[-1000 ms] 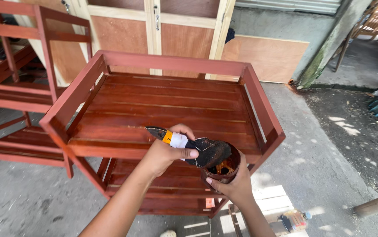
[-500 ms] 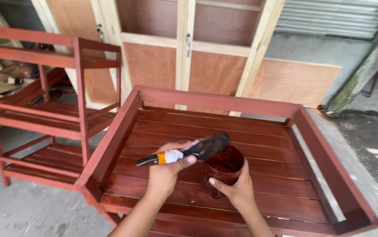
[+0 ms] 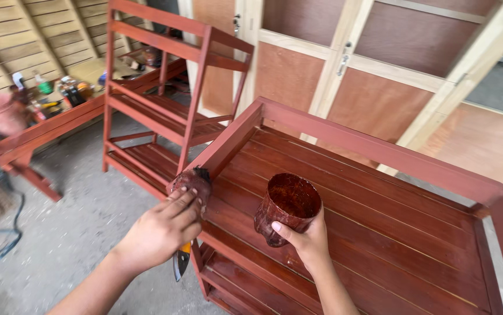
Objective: The person applies reddish-brown wood stain to a slatted wooden shelf unit using a wide brush, holding a container of stain in the other hand. They brush the top surface, edges, rails, and lower shelves, moving around the furniture to coat different sides.
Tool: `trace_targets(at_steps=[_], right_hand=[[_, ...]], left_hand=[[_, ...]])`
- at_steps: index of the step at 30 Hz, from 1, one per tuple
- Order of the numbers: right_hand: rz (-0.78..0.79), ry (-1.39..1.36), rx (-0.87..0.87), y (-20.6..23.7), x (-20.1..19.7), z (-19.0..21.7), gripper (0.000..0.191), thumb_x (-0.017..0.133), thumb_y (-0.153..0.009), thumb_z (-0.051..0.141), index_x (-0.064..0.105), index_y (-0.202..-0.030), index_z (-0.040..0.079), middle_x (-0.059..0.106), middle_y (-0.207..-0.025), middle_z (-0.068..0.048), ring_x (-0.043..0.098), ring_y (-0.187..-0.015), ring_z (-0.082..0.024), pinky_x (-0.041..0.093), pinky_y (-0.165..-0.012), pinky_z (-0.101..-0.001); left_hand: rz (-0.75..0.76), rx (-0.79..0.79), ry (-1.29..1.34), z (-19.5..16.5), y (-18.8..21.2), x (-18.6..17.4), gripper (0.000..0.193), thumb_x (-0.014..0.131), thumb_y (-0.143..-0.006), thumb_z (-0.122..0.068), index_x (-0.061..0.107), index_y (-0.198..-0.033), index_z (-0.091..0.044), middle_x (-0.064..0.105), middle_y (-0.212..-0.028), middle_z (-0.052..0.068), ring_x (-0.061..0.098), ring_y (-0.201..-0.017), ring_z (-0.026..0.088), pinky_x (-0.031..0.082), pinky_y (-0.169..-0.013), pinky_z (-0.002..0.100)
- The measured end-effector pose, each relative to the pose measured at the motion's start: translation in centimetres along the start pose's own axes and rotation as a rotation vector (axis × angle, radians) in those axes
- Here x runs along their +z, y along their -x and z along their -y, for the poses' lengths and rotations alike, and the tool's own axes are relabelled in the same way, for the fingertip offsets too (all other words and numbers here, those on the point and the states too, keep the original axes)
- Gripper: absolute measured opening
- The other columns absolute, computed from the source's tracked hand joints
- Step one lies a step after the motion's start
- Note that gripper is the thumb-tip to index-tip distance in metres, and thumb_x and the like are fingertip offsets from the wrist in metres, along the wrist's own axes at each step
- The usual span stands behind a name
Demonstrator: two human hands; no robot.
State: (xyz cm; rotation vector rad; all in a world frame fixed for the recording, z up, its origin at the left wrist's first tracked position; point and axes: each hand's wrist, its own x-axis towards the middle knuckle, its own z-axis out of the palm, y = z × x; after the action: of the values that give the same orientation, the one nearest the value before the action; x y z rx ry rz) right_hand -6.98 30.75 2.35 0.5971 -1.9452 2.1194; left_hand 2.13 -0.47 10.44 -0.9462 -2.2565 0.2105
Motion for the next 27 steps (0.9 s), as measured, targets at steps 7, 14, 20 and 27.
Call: trace_targets(at_steps=[7,14,20,27], right_hand=[[0.081,-0.185,0.046,1.0,0.1,-0.1,0.09,0.088,-0.069,0.015,0.039,-0.143,0.004,0.059,-0.135,-0.015,0.062,-0.124,-0.026,0.053,-0.106,-0.0443],[0.144,-0.279,0.013,2.6,-1.4,0.4,0.087,0.088,-0.072,0.009,0.039,-0.143,0.003,0.059,-0.136,-0.015,0.061,-0.124,-0.025,0.053,-0.107,-0.0436],[0.121,-0.194,-0.021,2.6,-5.5,1.6,0.087,0.088,-0.071,0.009,0.041,-0.144,0.002,0.06,-0.136,-0.015,0.062,-0.124,-0.025,0.053,-0.107,-0.0427],[0.052,-0.102,0.004,1.1,-8.5,1.4,0.091,0.088,-0.07,0.016,0.039,-0.146,0.003,0.06,-0.136,-0.015,0.062,-0.126,-0.025,0.053,-0.106,-0.0431]], left_hand=[[0.217,0.063,-0.162,-3.4,1.8,0.4,0.018,0.062,-0.075,-0.021,0.067,-0.085,-0.008,0.066,-0.1,0.012,0.061,-0.12,0.037,0.043,-0.109,0.046],[0.286,0.003,-0.274,-4.0,-0.6,2.2,0.017,0.062,-0.078,-0.023,0.071,-0.086,-0.01,0.067,-0.098,0.011,0.061,-0.119,0.039,0.043,-0.111,0.046],[0.299,0.036,-0.373,-3.5,-1.1,3.7,0.018,0.062,-0.075,-0.022,0.072,-0.084,-0.011,0.067,-0.094,0.01,0.064,-0.116,0.039,0.044,-0.108,0.047],[0.304,0.07,-0.411,-0.4,-5.4,10.4,0.016,0.061,-0.079,-0.02,0.073,-0.086,-0.012,0.066,-0.094,0.009,0.065,-0.114,0.039,0.044,-0.109,0.049]])
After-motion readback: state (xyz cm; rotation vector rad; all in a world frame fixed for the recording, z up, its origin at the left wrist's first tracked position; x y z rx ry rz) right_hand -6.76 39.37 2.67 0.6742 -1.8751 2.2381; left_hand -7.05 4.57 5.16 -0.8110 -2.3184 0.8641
